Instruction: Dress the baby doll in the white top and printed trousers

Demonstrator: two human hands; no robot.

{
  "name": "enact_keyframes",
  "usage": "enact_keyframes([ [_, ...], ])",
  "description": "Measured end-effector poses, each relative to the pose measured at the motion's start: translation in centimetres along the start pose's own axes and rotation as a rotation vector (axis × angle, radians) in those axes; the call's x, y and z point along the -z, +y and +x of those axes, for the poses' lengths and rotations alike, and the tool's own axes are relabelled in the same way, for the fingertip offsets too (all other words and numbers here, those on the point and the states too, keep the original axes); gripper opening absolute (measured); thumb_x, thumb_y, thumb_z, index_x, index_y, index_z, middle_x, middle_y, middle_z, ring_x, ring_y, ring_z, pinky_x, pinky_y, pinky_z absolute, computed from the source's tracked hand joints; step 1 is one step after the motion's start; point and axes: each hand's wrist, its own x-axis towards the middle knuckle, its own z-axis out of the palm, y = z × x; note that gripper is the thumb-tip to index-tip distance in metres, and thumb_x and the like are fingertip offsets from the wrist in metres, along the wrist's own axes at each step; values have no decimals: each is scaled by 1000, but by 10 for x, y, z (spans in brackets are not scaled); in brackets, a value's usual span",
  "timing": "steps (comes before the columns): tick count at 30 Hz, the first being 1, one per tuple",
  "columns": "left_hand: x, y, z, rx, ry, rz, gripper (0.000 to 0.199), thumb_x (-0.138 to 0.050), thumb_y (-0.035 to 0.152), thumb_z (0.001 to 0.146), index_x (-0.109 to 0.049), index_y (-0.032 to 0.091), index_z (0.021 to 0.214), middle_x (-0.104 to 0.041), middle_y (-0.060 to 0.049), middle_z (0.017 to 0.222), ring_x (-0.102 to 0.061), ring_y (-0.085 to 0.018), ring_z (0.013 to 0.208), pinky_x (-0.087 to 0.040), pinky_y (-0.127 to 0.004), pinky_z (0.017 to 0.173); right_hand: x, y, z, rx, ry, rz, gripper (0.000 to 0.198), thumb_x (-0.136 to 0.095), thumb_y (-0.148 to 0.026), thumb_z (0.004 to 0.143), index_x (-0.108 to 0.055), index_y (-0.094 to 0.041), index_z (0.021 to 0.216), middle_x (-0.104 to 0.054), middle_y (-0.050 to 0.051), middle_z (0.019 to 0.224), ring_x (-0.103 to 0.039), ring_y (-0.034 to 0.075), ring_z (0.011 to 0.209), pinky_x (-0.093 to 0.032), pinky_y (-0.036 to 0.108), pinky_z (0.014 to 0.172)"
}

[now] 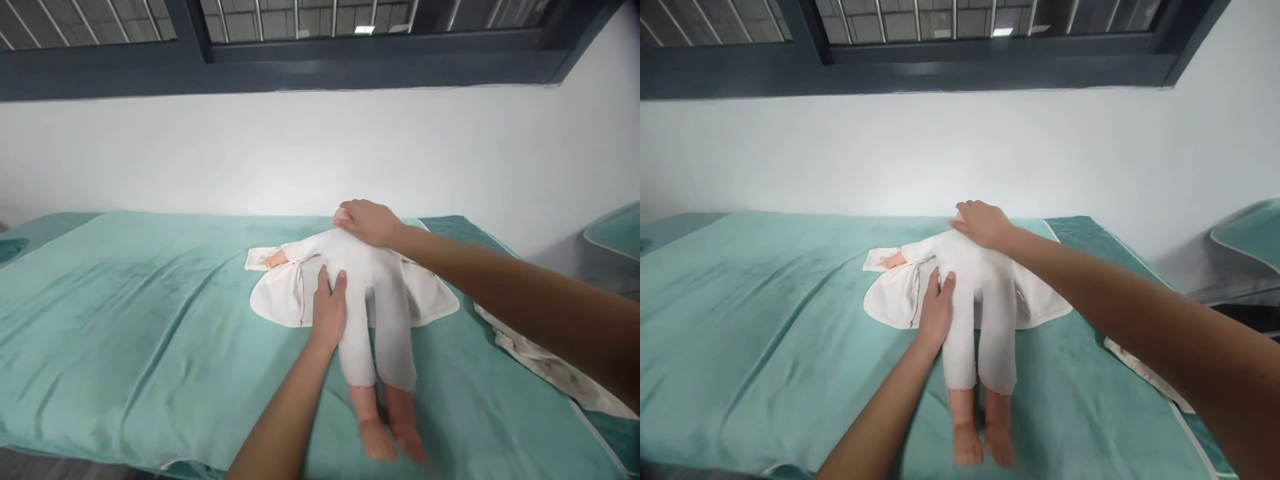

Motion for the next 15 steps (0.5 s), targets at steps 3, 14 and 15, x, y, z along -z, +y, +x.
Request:
enact_keyframes([
  [3, 0, -1, 2, 32, 27, 126, 63, -39, 61, 94, -45, 20, 142, -62, -13, 133, -57, -28, 123, -42, -40, 103, -16, -42, 15, 165, -79, 28, 47, -40, -47, 96, -51, -17, 130, -58, 16, 131, -54, 31, 118, -45, 40, 89],
  [14, 31, -16, 53, -315, 28, 905, 32, -33, 27, 98, -64, 19, 98, -71, -12, 103, -63, -27, 100, -45, -38, 82, -50, -90, 48, 340, -280, -34, 24, -52, -36, 92, -57, -20, 109, -65, 10, 111, -60, 25, 96, -42, 33, 69],
  [15, 34, -18, 57, -349, 21, 895, 30, -35, 27, 98, -64, 20, 97, -71, -10, 102, -62, -26, 101, -45, -37, 82, -48, -86, 47, 330, -241, -2, 24, -49, -36, 94, -56, -20, 111, -64, 10, 113, -59, 25, 97, -41, 33, 69],
])
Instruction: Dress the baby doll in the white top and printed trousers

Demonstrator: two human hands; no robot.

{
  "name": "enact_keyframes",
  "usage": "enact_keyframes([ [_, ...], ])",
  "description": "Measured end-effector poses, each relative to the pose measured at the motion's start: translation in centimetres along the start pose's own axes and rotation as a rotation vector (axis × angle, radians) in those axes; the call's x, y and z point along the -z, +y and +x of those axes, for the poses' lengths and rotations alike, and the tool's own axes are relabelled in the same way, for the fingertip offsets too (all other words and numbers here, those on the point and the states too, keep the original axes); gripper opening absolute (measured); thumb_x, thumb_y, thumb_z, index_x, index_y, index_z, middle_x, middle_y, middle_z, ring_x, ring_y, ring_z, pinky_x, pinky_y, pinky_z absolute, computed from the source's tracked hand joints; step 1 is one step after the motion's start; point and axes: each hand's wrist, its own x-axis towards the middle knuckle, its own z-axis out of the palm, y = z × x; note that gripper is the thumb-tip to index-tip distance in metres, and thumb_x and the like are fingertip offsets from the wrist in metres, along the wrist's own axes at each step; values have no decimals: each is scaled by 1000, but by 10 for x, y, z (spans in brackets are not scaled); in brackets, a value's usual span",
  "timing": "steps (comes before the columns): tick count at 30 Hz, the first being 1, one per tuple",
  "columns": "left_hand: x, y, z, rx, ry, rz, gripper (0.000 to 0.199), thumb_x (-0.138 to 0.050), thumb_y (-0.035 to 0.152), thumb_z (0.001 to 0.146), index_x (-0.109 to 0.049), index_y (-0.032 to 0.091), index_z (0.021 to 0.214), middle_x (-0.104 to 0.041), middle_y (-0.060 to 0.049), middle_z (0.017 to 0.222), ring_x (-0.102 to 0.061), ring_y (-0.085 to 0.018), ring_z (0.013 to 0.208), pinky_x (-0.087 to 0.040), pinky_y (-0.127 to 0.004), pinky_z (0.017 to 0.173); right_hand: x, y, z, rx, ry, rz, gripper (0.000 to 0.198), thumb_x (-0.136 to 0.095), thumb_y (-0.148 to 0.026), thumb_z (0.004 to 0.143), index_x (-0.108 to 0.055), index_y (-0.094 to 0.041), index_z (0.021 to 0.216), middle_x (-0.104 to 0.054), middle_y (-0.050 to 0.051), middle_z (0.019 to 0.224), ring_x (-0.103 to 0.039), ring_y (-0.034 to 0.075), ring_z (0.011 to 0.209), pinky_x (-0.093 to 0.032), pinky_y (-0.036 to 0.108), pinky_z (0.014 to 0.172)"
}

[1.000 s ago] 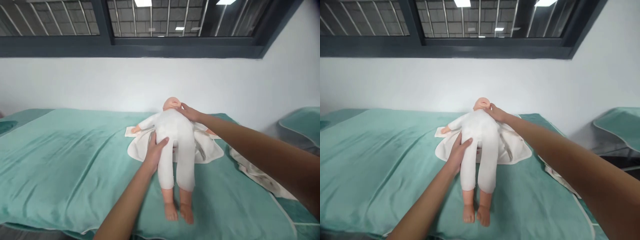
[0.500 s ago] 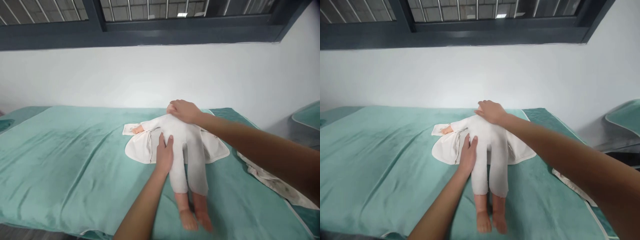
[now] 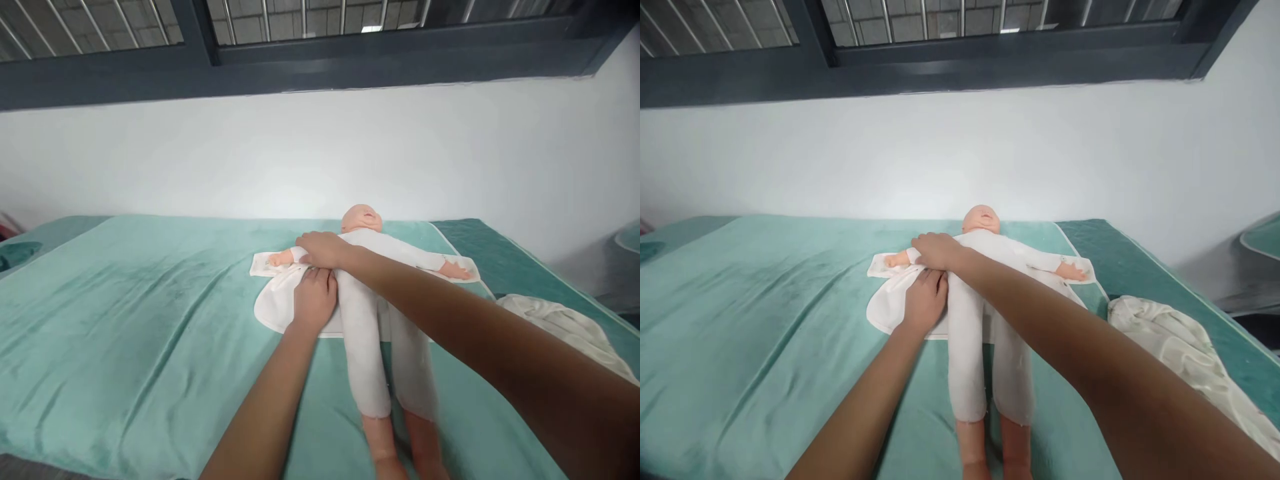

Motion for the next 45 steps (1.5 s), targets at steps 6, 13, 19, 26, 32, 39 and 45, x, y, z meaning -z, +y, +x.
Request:
enact_keyframes([
  [6, 1, -36, 24, 61, 87, 69, 16, -51, 31, 90, -62, 19, 88, -67, -12, 103, -55, -30, 108, -42, -40, 87, 5, 15, -32, 41, 237, 252, 31, -47, -35, 95, -52, -19, 121, -61, 10, 119, -54, 25, 105, -39, 34, 76],
  [13, 8, -70, 35, 133, 152, -22, 11, -62, 29, 75, -55, 20, 76, -63, -8, 85, -56, -27, 88, -40, -37, 76, 0, 4, -37, 237, 73, 163, 49, -48, -65, 89, -63, -22, 106, -62, 8, 98, -54, 24, 91, -32, 32, 69],
  [19, 10, -70, 34, 231, 309, -471, 23, -57, 37, 79, -49, 20, 65, -54, 2, 64, -49, -14, 63, -38, -27, 59, 0, 1, -36, 194, 51, 136, 53, -38, -67, 93, -62, -20, 100, -66, 8, 89, -56, 24, 86, -28, 31, 61],
  [26, 13, -67, 34, 450, 391, -970, 24, -72, 33, 66, -53, 20, 70, -57, 4, 65, -53, -11, 59, -42, -25, 58, 3, 1, -38, 29, 27, 142, 55, -36, -69, 91, -61, -22, 105, -71, 6, 85, -62, 23, 73, -29, 30, 59],
  [32, 11, -70, 33, 517, 507, -1139, 26, -74, 30, 64, -52, 19, 74, -59, 4, 71, -58, -11, 64, -49, -28, 67, 0, 2, -35, -38, 1, 17, 56, -34, -65, 94, -63, -19, 108, -73, 12, 93, -67, 29, 86, -38, 35, 69],
  [39, 15, -61, 27, 445, 498, -735, 21, -70, 36, 72, -58, 18, 69, -58, 3, 71, -53, -11, 68, -43, -25, 68, -10, 0, -25, -103, -4, -34, 52, -37, -58, 94, -63, -17, 112, -74, 14, 95, -68, 31, 93, -42, 41, 80],
  [45, 16, -48, 27, 340, 306, -758, 23, -69, 37, 76, -57, 19, 69, -60, 2, 70, -54, -13, 68, -42, -25, 67, -24, -7, -7, -160, 26, -5, 35, -45, -42, 93, -64, -15, 104, -74, 15, 99, -68, 29, 91, -43, 41, 82],
])
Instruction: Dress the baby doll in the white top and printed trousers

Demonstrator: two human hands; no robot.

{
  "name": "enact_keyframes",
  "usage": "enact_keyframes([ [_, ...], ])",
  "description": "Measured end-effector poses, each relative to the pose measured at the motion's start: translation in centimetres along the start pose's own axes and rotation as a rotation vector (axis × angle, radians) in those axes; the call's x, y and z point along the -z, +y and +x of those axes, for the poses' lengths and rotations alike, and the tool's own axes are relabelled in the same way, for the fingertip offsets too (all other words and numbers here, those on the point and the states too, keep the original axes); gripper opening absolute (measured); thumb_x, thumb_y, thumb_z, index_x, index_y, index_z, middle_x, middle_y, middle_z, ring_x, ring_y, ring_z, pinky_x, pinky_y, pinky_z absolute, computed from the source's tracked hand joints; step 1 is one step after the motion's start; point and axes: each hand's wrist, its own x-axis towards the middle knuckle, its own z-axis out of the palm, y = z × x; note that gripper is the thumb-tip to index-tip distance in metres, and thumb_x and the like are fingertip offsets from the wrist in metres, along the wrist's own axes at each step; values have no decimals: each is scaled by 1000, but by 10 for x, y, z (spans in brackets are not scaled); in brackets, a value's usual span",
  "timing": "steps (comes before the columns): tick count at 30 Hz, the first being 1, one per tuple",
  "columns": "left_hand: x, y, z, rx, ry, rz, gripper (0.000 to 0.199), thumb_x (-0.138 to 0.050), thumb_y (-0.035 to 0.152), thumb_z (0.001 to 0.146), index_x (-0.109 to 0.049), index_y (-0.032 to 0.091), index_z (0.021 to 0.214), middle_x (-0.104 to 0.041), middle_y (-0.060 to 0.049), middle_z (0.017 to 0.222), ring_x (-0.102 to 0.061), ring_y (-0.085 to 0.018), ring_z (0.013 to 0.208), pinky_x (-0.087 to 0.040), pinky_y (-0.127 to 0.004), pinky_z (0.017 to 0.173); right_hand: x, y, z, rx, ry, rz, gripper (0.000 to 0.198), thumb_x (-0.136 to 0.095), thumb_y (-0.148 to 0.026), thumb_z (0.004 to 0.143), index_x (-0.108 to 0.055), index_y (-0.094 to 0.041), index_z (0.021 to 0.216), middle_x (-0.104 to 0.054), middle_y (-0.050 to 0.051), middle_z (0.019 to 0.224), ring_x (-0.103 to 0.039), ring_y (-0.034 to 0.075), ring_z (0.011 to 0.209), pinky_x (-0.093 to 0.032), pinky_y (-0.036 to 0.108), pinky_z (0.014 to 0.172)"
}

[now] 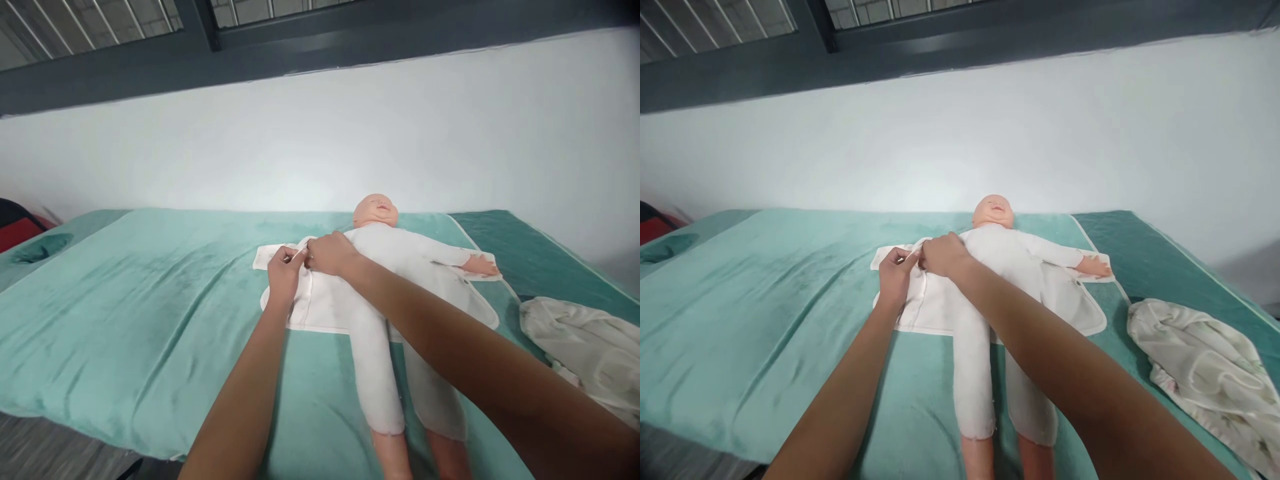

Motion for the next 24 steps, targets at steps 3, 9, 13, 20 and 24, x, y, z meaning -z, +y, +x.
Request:
enact_keyframes([
  [3, -2, 1, 0, -12, -87, -27, 23, -66, 39, 78, -57, 19, 71, -60, 2, 71, -53, -13, 69, -43, -25, 67, -1, -4, 2, -24, 10, -6, 27, -48, -31, 90, -63, -13, 104, -73, 16, 101, -67, 29, 93, -43, 40, 83],
  [9, 0, -4, 3, -23, 51, 153, 27, -52, 42, 88, -57, 20, 71, -58, 1, 70, -51, -14, 71, -40, -25, 69, 20, 17, -26, -67, 176, 67, 33, -43, -38, 95, -58, -16, 114, -68, 15, 112, -61, 30, 105, -44, 40, 84],
  [13, -3, -7, 4, -39, 91, 297, 22, -48, 36, 89, -61, 21, 80, -68, -3, 84, -59, -18, 82, -43, -29, 78, 14, 68, -80, -326, 525, 331, 28, -41, -34, 94, -59, -19, 108, -65, 14, 114, -59, 28, 107, -45, 39, 86],
  [20, -11, -2, -3, -67, -10, 409, 26, -54, 46, 87, -62, 22, 84, -71, -5, 85, -62, -21, 81, -41, -30, 75, -43, 131, -159, -756, 614, 572, 33, -45, -50, 89, -59, -21, 95, -68, 10, 83, -61, 28, 83, -45, 39, 76],
  [24, -15, 3, -11, -117, -119, 556, 32, -53, 51, 87, -62, 21, 80, -69, -5, 85, -59, -22, 79, -40, -30, 71, -42, 128, -154, -758, 532, 629, 44, -43, -58, 90, -59, -21, 107, -72, 13, 87, -64, 32, 90, -45, 42, 80],
])
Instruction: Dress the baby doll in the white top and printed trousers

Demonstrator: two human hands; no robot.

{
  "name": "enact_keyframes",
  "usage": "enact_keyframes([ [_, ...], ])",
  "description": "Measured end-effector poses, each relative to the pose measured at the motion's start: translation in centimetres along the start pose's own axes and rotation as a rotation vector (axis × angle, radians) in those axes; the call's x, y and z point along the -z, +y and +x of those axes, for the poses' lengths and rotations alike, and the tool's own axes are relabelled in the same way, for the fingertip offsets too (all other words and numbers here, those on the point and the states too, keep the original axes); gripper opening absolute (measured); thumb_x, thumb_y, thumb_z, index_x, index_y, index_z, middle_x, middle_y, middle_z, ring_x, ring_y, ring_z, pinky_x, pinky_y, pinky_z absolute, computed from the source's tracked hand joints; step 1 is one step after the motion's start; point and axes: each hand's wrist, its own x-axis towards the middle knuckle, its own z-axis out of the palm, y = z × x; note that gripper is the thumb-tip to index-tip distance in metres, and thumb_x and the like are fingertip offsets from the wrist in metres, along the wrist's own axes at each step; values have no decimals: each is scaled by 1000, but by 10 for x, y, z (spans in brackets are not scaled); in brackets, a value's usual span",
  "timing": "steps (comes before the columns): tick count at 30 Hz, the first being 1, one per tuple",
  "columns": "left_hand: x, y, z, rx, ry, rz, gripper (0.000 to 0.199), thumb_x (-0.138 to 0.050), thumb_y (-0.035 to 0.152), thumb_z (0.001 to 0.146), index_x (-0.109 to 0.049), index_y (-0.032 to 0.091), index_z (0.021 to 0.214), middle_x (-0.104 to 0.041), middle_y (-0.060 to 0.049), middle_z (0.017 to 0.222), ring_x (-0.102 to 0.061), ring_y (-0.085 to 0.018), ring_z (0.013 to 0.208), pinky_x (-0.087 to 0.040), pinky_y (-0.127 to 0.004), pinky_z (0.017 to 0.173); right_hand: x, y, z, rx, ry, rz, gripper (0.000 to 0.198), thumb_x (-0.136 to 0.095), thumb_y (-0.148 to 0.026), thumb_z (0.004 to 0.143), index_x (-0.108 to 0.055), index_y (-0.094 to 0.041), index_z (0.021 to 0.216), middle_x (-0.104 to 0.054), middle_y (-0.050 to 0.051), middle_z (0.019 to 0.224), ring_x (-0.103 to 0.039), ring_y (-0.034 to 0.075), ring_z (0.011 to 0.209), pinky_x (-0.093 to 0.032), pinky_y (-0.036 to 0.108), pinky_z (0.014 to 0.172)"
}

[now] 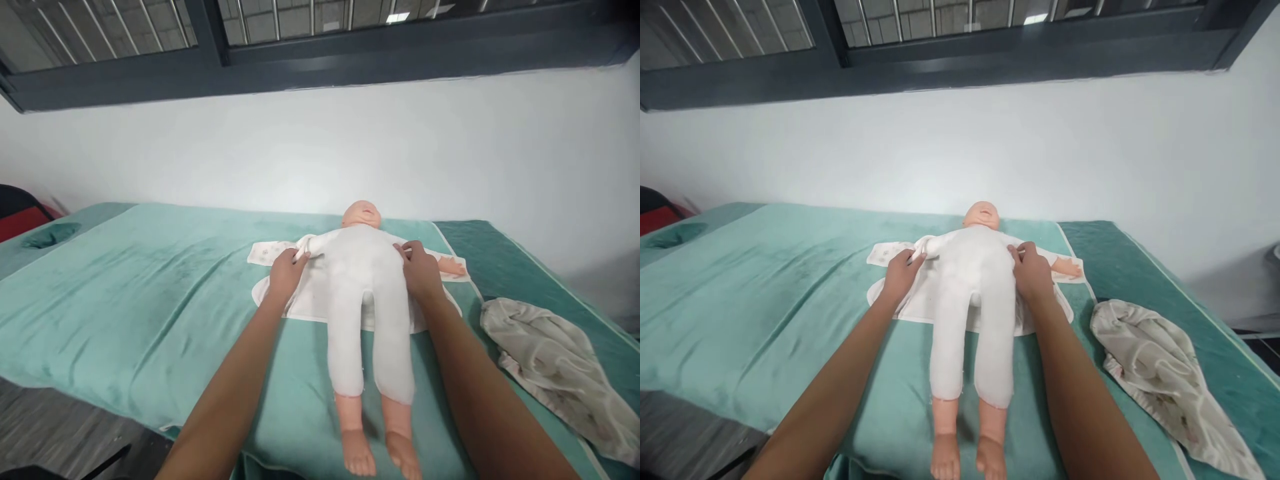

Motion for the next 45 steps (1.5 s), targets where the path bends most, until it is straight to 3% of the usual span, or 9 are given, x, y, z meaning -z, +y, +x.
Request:
enact_keyframes([
  [3, -2, 9, -3, -33, 39, -38, 25, -54, 44, 88, -63, 21, 86, -69, -6, 93, -60, -22, 86, -41, -31, 76, -4, -10, 0, 13, -87, 211, 55, -44, -61, 90, -54, -22, 128, -70, 13, 116, -64, 30, 106, -46, 44, 92],
  [7, -9, 24, -1, -26, 49, -209, 23, -53, 39, 89, -65, 20, 91, -70, -5, 94, -60, -20, 87, -43, -30, 79, -11, -19, -6, 46, -143, 467, 62, -45, -58, 90, -46, -23, 141, -42, 9, 154, -44, 25, 137, -38, 40, 111],
  [15, 10, 48, 32, 51, 12, -339, 20, -59, 35, 81, -64, 17, 73, -60, 0, 70, -50, -15, 67, -37, -27, 63, -25, -40, -15, 107, -486, 596, 76, -44, -50, 92, -15, -22, 156, -66, 8, 114, -65, 22, 101, -54, 40, 92],
  [21, 42, 94, 36, 201, -330, -375, 20, -69, 32, 76, -64, 15, 66, -59, -2, 63, -52, -15, 59, -37, -29, 57, -29, -34, -11, 127, -506, 537, 74, -40, -50, 95, -12, -21, 156, -60, 4, 97, -61, 20, 91, -51, 39, 91],
  [27, 58, 137, 10, 82, -671, -500, 27, -66, 40, 80, -70, 17, 93, -69, -7, 90, -59, -13, 66, -42, -26, 56, -32, -27, -12, 103, -480, 610, 74, -45, -52, 93, -17, -22, 155, -54, 1, 90, -55, 19, 86, -46, 39, 94],
  [30, 59, 112, 6, 9, -466, -437, 34, -55, 43, 87, -65, 21, 110, -70, -9, 106, -66, -19, 87, -51, -29, 67, -33, -24, -12, 118, -466, 614, 72, -45, -54, 93, -21, -24, 153, -51, -1, 85, -52, 18, 80, -45, 40, 90],
  [33, 60, 51, 6, -81, -138, 70, 32, -49, 27, 87, -63, 22, 115, -65, -8, 125, -58, -25, 117, -48, -39, 97, -34, -23, -10, 126, -458, 580, 69, -44, -54, 93, -25, -24, 152, -51, -1, 84, -52, 19, 80, -44, 41, 90],
  [38, 68, -44, 3, -96, -134, 623, 50, -42, 23, 91, -46, 18, 141, -52, -11, 145, -45, -32, 136, -36, -49, 110, -36, -23, -6, 118, -443, 548, 67, -45, -54, 93, -28, -26, 151, -54, 0, 87, -53, 19, 83, -42, 41, 91],
  [45, 63, -59, 14, -28, -36, 672, 48, -32, 27, 98, -38, 19, 145, -44, -11, 151, -49, -31, 131, -39, -47, 106, -33, -24, -8, 136, -449, 515, 67, -43, -55, 93, -27, -26, 152, -49, -2, 81, -50, 19, 78, -43, 39, 85],
])
